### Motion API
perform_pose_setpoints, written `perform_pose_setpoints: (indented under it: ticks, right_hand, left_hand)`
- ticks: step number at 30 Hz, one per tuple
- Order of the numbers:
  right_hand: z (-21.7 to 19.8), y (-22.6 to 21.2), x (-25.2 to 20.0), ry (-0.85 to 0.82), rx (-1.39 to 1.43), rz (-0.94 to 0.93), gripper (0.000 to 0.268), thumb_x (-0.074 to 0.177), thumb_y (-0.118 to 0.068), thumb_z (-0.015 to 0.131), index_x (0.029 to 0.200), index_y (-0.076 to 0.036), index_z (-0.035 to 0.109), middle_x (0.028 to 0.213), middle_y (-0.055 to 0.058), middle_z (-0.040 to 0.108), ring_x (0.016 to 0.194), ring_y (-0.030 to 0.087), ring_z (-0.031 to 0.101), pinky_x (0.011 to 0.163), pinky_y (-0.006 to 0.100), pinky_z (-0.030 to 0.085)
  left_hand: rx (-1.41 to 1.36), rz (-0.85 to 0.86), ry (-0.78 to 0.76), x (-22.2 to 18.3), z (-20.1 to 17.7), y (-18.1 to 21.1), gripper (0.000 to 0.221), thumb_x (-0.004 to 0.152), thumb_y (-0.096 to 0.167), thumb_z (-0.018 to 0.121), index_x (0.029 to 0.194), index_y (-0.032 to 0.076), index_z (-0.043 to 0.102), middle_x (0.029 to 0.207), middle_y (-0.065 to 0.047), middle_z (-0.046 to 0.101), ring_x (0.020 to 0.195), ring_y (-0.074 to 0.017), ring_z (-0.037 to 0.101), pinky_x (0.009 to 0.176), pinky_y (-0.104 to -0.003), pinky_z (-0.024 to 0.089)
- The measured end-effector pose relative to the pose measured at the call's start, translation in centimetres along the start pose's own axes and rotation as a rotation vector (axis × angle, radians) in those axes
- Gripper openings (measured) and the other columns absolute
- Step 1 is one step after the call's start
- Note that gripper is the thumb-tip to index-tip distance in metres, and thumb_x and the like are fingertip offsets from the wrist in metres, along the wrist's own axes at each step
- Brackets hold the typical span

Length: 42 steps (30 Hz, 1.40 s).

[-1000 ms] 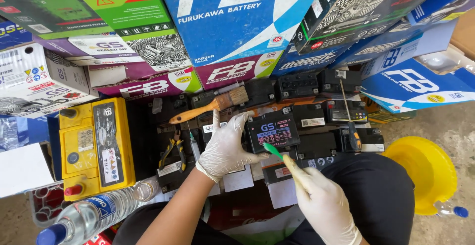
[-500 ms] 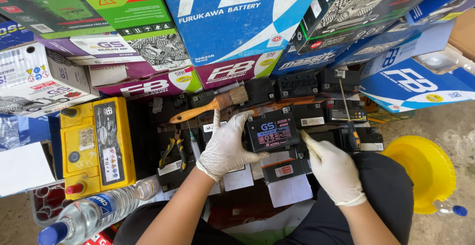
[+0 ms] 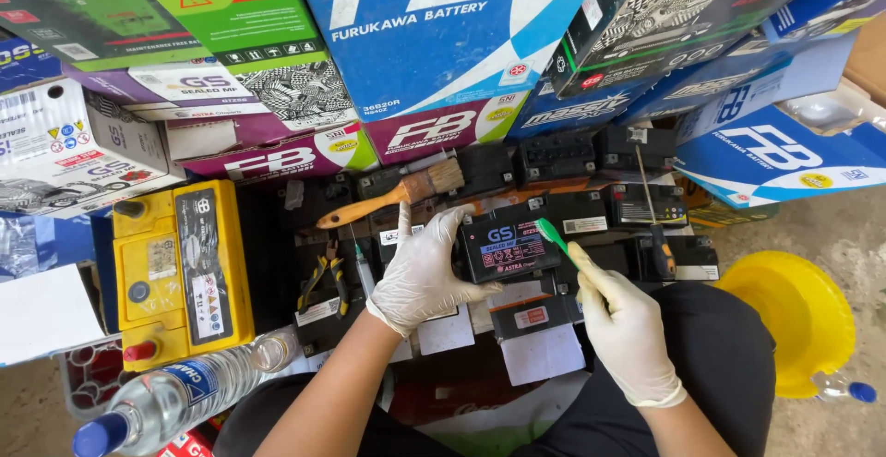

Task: Cleaning the top surface and terminals of a vehicle battery using a small brush

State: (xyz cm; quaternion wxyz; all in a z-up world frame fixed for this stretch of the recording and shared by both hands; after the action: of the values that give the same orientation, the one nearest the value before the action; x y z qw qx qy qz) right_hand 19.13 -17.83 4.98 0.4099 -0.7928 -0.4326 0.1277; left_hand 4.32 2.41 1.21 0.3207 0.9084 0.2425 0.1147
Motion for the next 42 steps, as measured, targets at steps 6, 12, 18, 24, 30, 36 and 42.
perform_pose_setpoints:
  ticks: [6, 12, 18, 24, 30, 36, 42]
  right_hand:
    - [-0.4, 0.1, -2.7, 0.009, -0.051, -0.035, 0.046, 0.094, 0.004, 0.063, 0.136, -0.012, 0.066, 0.071, -0.004, 0.062, 0.059, 0.006, 0.051, 0.065, 0.018, 0.052]
    - [-0.3, -0.6, -0.9, -0.004, -0.008, -0.049, 0.048, 0.095, 0.007, 0.06, 0.14, -0.009, 0.063, 0.071, -0.001, 0.058, 0.062, 0.008, 0.05, 0.064, 0.022, 0.048]
    - [0.4, 0.3, 0.7, -0.022, 0.025, 0.042, 0.05, 0.095, 0.007, 0.055, 0.14, -0.012, 0.064, 0.109, 0.001, 0.076, 0.08, 0.008, 0.065, 0.084, 0.02, 0.052]
    - [-0.2, 0.4, -1.1, -0.072, 0.036, 0.057, 0.051, 0.093, 0.006, 0.059, 0.141, -0.011, 0.063, 0.101, 0.0, 0.078, 0.071, 0.007, 0.06, 0.075, 0.02, 0.051]
    - [-0.9, -0.1, -2.0, -0.054, -0.036, -0.005, 0.047, 0.092, 0.005, 0.063, 0.138, -0.01, 0.064, 0.079, -0.004, 0.069, 0.063, 0.007, 0.053, 0.069, 0.02, 0.053]
    - [0.5, -0.2, 2.3, -0.041, -0.131, -0.002, 0.05, 0.097, 0.002, 0.058, 0.145, -0.014, 0.061, 0.073, 0.0, 0.058, 0.062, 0.012, 0.049, 0.065, 0.023, 0.044]
    - [0.0, -0.3, -0.6, -0.022, -0.094, 0.014, 0.05, 0.095, 0.003, 0.061, 0.142, -0.012, 0.062, 0.068, -0.001, 0.055, 0.058, 0.01, 0.046, 0.06, 0.025, 0.044]
  left_hand:
    - [0.014, -0.014, -0.041, 0.2, 0.0, 0.0, 0.112, 0.059, 0.065, 0.09, 0.144, 0.005, 0.047, 0.128, -0.011, 0.066, 0.125, -0.026, 0.062, 0.12, -0.071, -0.004]
    - [0.011, -0.003, -0.028, 0.2, 0.1, 0.1, 0.111, 0.058, 0.064, 0.091, 0.143, 0.007, 0.048, 0.123, -0.009, 0.066, 0.122, -0.0244, 0.063, 0.121, -0.07, -0.002]
    - [0.011, -0.02, -0.061, 0.4, 0.1, 0.0, 0.111, 0.059, 0.065, 0.09, 0.142, 0.005, 0.048, 0.125, -0.009, 0.065, 0.125, -0.0247, 0.061, 0.121, -0.069, -0.004]
    - [0.045, -0.003, -0.023, 0.4, 0.5, -0.2, 0.11, 0.058, 0.064, 0.091, 0.141, 0.005, 0.049, 0.121, -0.009, 0.068, 0.12, -0.0231, 0.064, 0.122, -0.07, -0.001]
    - [0.034, -0.003, -0.018, 0.4, 0.3, 0.1, 0.107, 0.06, 0.064, 0.09, 0.14, 0.006, 0.049, 0.126, -0.007, 0.067, 0.125, -0.0225, 0.062, 0.12, -0.071, 0.001]
    - [-0.011, -0.033, -0.034, 0.5, 0.2, 0.1, 0.104, 0.059, 0.059, 0.092, 0.139, 0.008, 0.05, 0.124, -0.004, 0.067, 0.125, -0.0208, 0.062, 0.12, -0.072, 0.0]
    - [0.007, -0.024, -0.034, 0.6, 0.5, -0.2, 0.107, 0.057, 0.062, 0.093, 0.14, 0.009, 0.049, 0.124, -0.004, 0.068, 0.124, -0.0201, 0.062, 0.12, -0.071, 0.001]
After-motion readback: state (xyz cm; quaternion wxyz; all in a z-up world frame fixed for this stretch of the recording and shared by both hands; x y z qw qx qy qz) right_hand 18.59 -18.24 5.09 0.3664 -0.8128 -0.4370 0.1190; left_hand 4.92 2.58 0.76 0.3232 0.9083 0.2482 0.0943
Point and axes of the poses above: each hand's wrist, its own x-axis towards the middle knuckle, its own z-axis out of the palm, y = z × x, the point moved 5 cm from there along x, towards the middle knuckle
